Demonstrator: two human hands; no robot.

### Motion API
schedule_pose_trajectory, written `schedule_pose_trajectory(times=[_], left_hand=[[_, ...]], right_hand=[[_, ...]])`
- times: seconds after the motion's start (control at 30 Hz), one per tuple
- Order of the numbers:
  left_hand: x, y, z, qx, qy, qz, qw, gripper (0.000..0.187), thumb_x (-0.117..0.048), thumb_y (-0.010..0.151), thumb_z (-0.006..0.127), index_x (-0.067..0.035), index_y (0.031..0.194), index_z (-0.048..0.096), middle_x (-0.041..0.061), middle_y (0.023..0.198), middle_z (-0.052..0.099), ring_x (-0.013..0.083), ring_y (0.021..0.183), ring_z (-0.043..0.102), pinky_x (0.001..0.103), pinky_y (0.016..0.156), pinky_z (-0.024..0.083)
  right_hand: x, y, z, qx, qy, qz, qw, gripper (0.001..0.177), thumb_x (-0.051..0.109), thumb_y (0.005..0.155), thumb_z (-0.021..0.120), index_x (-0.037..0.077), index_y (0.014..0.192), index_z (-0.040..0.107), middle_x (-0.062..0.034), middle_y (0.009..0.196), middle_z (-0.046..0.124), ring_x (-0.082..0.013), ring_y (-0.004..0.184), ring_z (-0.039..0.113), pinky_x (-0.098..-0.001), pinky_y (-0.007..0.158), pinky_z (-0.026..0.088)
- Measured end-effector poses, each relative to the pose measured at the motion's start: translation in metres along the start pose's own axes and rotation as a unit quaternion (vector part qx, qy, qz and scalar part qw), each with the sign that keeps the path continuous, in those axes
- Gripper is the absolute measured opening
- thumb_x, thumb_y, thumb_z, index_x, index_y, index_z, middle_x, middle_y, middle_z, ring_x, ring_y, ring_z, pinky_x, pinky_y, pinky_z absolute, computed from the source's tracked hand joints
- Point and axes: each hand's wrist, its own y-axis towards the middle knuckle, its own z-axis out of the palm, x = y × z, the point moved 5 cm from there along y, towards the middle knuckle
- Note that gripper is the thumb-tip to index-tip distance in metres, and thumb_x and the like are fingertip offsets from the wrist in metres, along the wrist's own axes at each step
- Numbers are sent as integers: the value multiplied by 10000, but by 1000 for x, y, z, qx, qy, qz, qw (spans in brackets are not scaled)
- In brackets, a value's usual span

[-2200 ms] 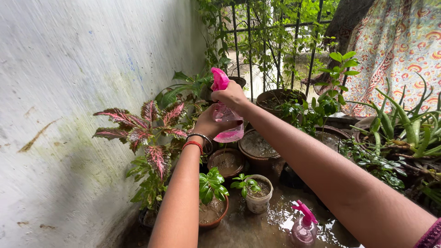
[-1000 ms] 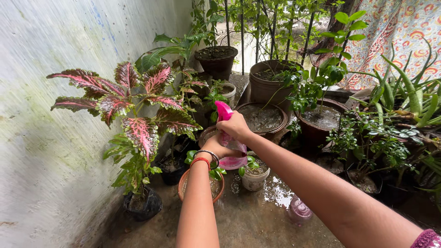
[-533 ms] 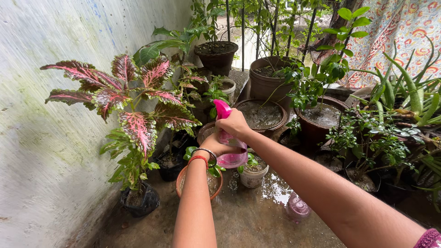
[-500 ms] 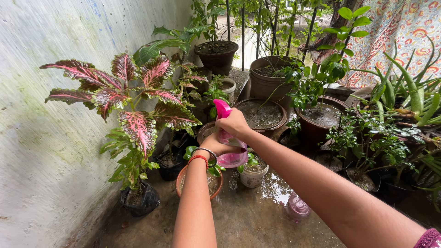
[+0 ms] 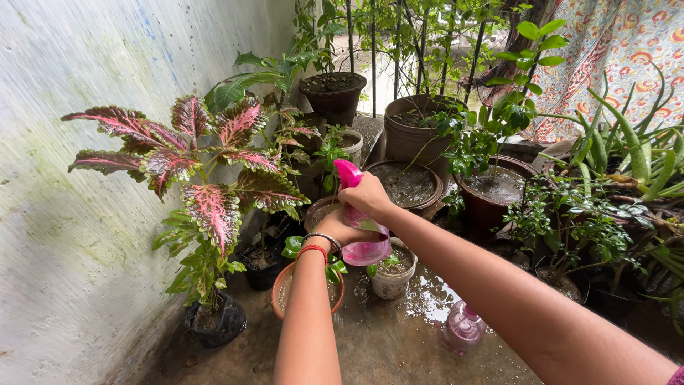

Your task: The person waters several potted plants on a balcony using a spray bottle.

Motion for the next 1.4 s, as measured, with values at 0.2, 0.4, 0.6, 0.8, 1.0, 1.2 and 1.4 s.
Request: schedule_pose_trajectory(times=[0.2,0.4,0.6,0.8,1.0,1.2,1.4], left_hand=[[-17,14,14,8,3,9,1000,920,-481,474,929,-106,1278,685,73,1246,750,218,1137,718,357,1010,551],[-50,29,26,-1,-16,38,999,899,-426,484,968,-95,1263,667,65,1241,734,198,1144,702,347,1012,537],[-91,47,42,35,-20,120,992,849,-403,520,932,-103,1276,687,61,1223,762,200,1114,729,345,989,556],[-119,57,58,10,-42,120,992,898,-339,520,954,-129,1328,625,48,1220,747,173,1102,715,343,978,546],[-122,68,77,13,-118,132,984,887,-278,497,936,-120,1314,629,38,1190,754,167,1082,711,341,977,542],[-117,75,78,15,-92,109,990,876,-277,514,928,-122,1314,609,48,1176,750,187,1065,716,353,967,557],[-97,70,66,4,-25,175,984,832,-365,579,955,-65,1292,650,71,1217,752,199,1128,715,353,1017,539]], right_hand=[[1,-8,-24,7,115,-7,993,176,102,643,710,59,813,724,-21,691,688,-135,644,634,-310,660,536],[1,-4,-68,-65,-8,-34,997,166,95,675,719,39,829,743,-58,682,708,-138,622,671,-297,654,543],[-9,-2,-104,-83,173,-36,981,190,58,677,703,36,865,718,-50,714,696,-128,648,658,-306,634,547],[-15,-10,-150,-187,31,15,982,178,118,674,717,47,833,750,-51,698,724,-154,643,692,-312,651,543],[-36,-10,-168,-196,85,32,976,164,116,655,710,65,809,734,-59,690,710,-179,639,677,-328,629,534],[-36,-9,-170,-202,12,41,978,148,133,687,707,30,780,759,-61,677,707,-173,627,681,-314,634,528],[-21,-2,-135,-95,158,-41,982,191,104,646,690,53,823,742,-18,709,714,-109,631,654,-294,625,534]])
